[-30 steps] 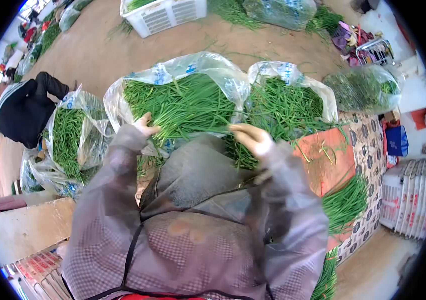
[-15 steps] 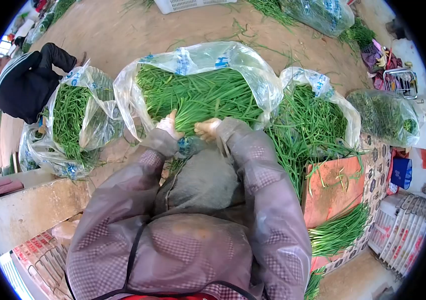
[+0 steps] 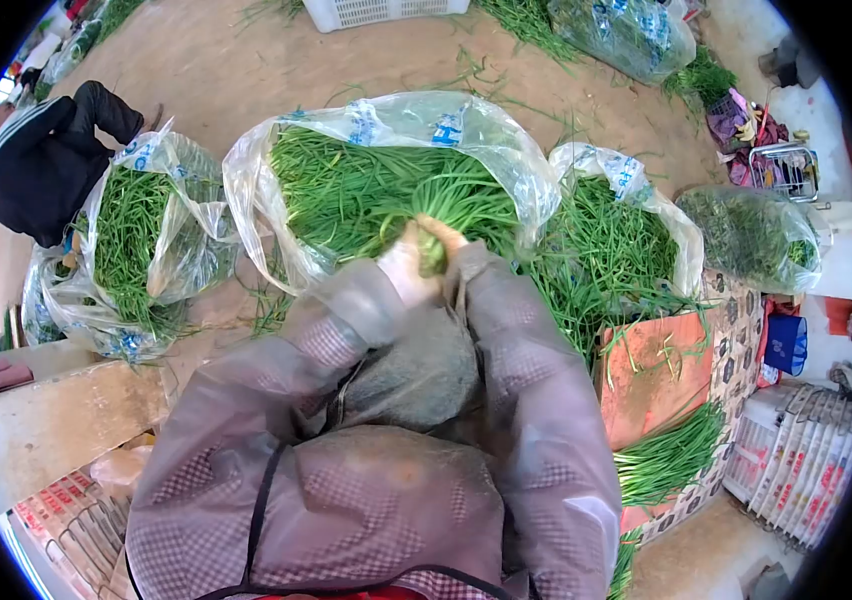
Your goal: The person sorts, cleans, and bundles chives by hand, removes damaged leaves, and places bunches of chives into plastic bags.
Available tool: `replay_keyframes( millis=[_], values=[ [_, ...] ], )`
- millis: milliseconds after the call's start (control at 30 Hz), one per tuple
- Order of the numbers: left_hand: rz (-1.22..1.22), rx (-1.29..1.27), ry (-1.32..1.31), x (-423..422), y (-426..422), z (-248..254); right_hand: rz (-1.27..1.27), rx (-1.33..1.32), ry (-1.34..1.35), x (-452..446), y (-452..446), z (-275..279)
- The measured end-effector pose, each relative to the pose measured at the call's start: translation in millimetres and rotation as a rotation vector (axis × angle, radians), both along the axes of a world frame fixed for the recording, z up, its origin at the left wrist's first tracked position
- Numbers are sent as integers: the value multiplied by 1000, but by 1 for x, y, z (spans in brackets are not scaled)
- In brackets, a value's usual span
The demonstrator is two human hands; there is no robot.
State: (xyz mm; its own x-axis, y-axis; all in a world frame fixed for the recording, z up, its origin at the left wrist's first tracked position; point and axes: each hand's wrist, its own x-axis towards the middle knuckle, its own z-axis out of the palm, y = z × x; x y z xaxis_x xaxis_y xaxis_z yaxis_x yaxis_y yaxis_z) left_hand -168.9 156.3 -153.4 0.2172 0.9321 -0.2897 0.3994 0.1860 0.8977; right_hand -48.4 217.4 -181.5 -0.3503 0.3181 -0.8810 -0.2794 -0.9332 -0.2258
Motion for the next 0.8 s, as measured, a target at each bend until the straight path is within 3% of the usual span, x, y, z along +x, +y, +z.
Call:
replay_keyframes(
  millis=[33, 100, 133, 167, 233, 300, 367, 400, 467, 500, 567, 700, 767, 800],
  values=[
    [1, 55, 185, 8, -6, 3, -85, -1, 187, 11, -2, 8],
    [-83, 80, 320, 18, -21, 20, -108, 84, 218, 31, -10, 11],
    [-175, -92, 249, 11, -17, 56, -116, 73, 223, 36, -10, 18],
    [-175, -96, 244, 0, -15, 54, -137, 26, 234, 44, -13, 16],
    [-254, -53, -316, -31, -10, 50, -125, 18, 374, 66, -11, -10],
    [-51, -163, -449, -72, 7, 42, -132, 154, 227, 59, -19, -5],
    [100, -36, -46, -116, 26, -9, -198, 178, 128, 56, -22, -5],
    [101, -36, -47, -129, 28, -27, -139, 143, 214, 60, -19, -5],
    [-36, -207, 355, -142, 31, -47, -172, 170, 193, 53, -21, -3],
    [-37, -208, 354, -133, 27, -34, -204, 197, 172, 51, -22, -2],
    [-217, -273, 657, -108, 17, 4, -202, 200, 209, 55, -19, -16],
    [-357, -341, 789, -99, 17, -65, -148, 137, 269, 54, -20, -16],
    [-347, -246, 757, -98, 14, -73, -113, 132, 290, 49, -21, -16],
    [-261, -267, 592, -97, 17, -76, -104, 129, 282, 47, -23, -15]
  ],
)
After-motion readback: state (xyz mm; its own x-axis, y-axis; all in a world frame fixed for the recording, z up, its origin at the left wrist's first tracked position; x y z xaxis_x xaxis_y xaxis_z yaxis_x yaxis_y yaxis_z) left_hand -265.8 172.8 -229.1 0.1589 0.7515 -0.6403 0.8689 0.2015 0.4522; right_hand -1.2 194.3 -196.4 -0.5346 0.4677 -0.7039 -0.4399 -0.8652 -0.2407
